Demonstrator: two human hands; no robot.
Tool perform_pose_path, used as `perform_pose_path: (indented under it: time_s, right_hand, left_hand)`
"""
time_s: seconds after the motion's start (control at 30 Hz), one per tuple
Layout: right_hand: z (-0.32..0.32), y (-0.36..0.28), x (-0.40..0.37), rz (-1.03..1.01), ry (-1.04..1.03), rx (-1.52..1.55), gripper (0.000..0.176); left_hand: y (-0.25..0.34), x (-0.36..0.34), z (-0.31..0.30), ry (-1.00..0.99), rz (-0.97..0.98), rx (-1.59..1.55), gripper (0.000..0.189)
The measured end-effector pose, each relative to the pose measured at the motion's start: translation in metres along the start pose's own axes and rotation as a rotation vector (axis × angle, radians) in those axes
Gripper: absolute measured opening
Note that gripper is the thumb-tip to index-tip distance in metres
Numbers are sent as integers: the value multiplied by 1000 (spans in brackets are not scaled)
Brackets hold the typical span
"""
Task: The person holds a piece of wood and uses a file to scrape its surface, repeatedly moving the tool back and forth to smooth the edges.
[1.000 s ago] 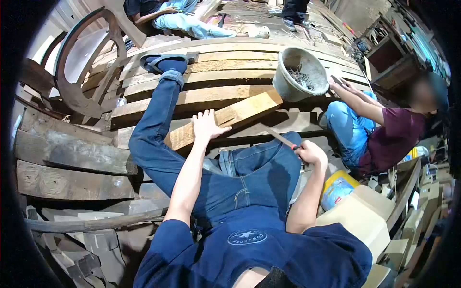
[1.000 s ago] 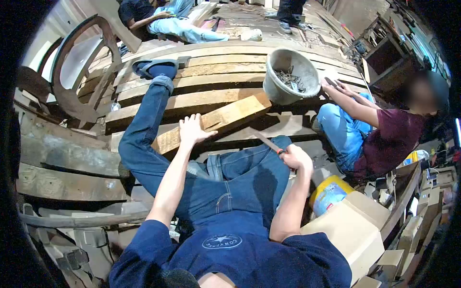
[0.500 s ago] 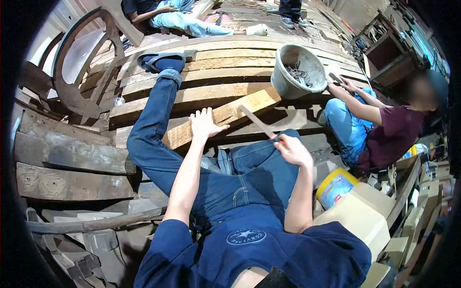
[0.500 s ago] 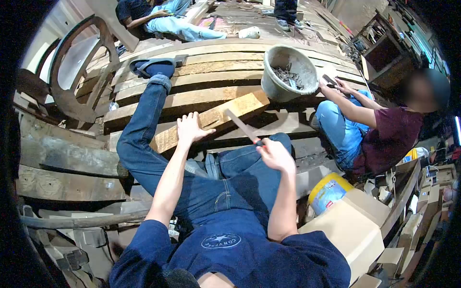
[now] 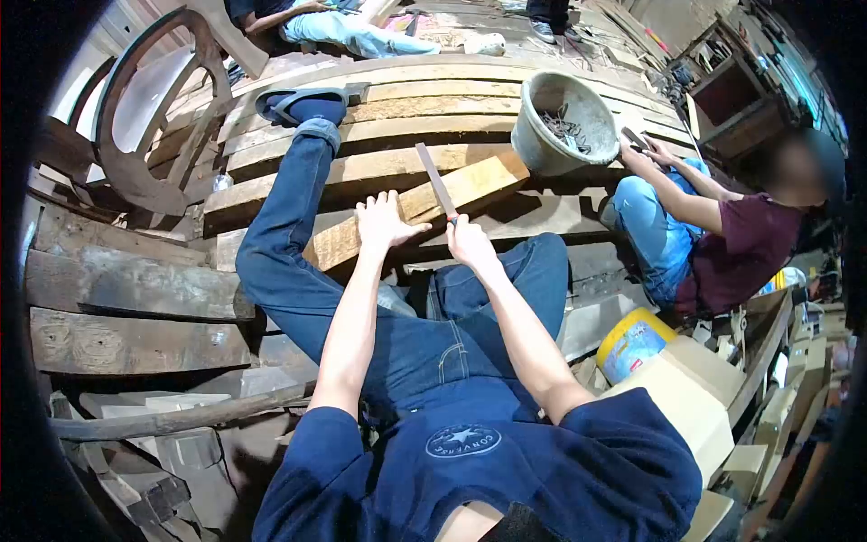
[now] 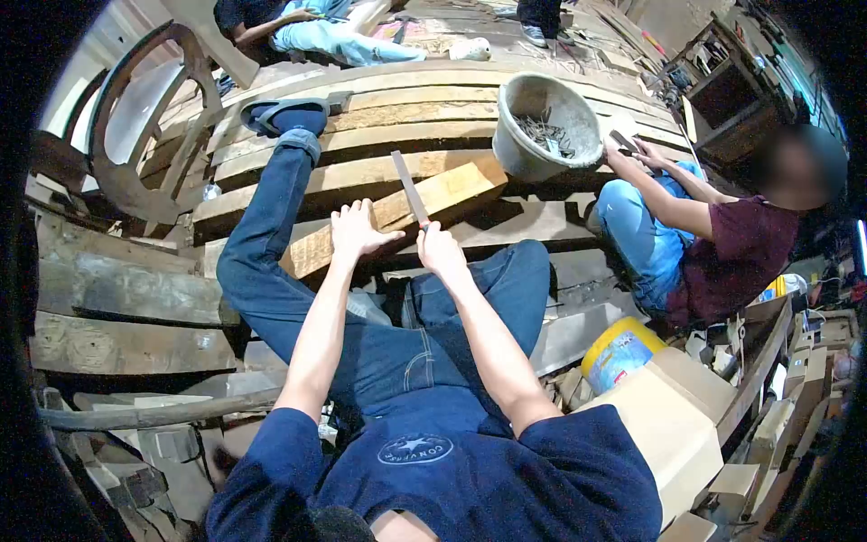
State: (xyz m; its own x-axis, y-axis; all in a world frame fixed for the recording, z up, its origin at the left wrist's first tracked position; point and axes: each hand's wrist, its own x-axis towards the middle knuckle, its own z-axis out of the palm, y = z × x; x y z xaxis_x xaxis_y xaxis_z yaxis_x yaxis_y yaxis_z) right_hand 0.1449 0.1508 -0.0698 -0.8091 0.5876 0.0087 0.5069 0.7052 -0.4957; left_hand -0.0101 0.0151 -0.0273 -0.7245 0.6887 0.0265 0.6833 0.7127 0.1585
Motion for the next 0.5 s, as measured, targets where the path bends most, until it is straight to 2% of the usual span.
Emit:
perform_pose_path:
  time_s: [0.03,0.07,0.13,0.17,0.27,0.37,0.43,0.5]
  right_hand:
    - [-2,1,-4,-13,33,-7,32]
    - [-3,4,-14,11,21,-12,33]
    - [-14,1,-48,50,1,-21,33]
    - [-23,-4,-65,145,-114,-7,33]
    - [-37,-17,-91,214,-169,60,33]
    - [-20,-1,-59,165,-147,30,33]
    - [3,14,-28,35,-9,58,33]
    - [9,16,-3,53,-19,47,32]
  left_hand:
    - [1,-2,2,88,14,31,109]
    - [-1,2,1,-7,5,-5,109]
    - [-1,0,0,-16,9,-18,111]
    - [-1,1,0,-18,7,-27,111]
    - [-3,2,8,24,8,14,111]
    - [0,6,12,51,24,12,110]
    - [-4,4,16,73,28,13,109]
    - [-4,3,8,40,15,-21,106]
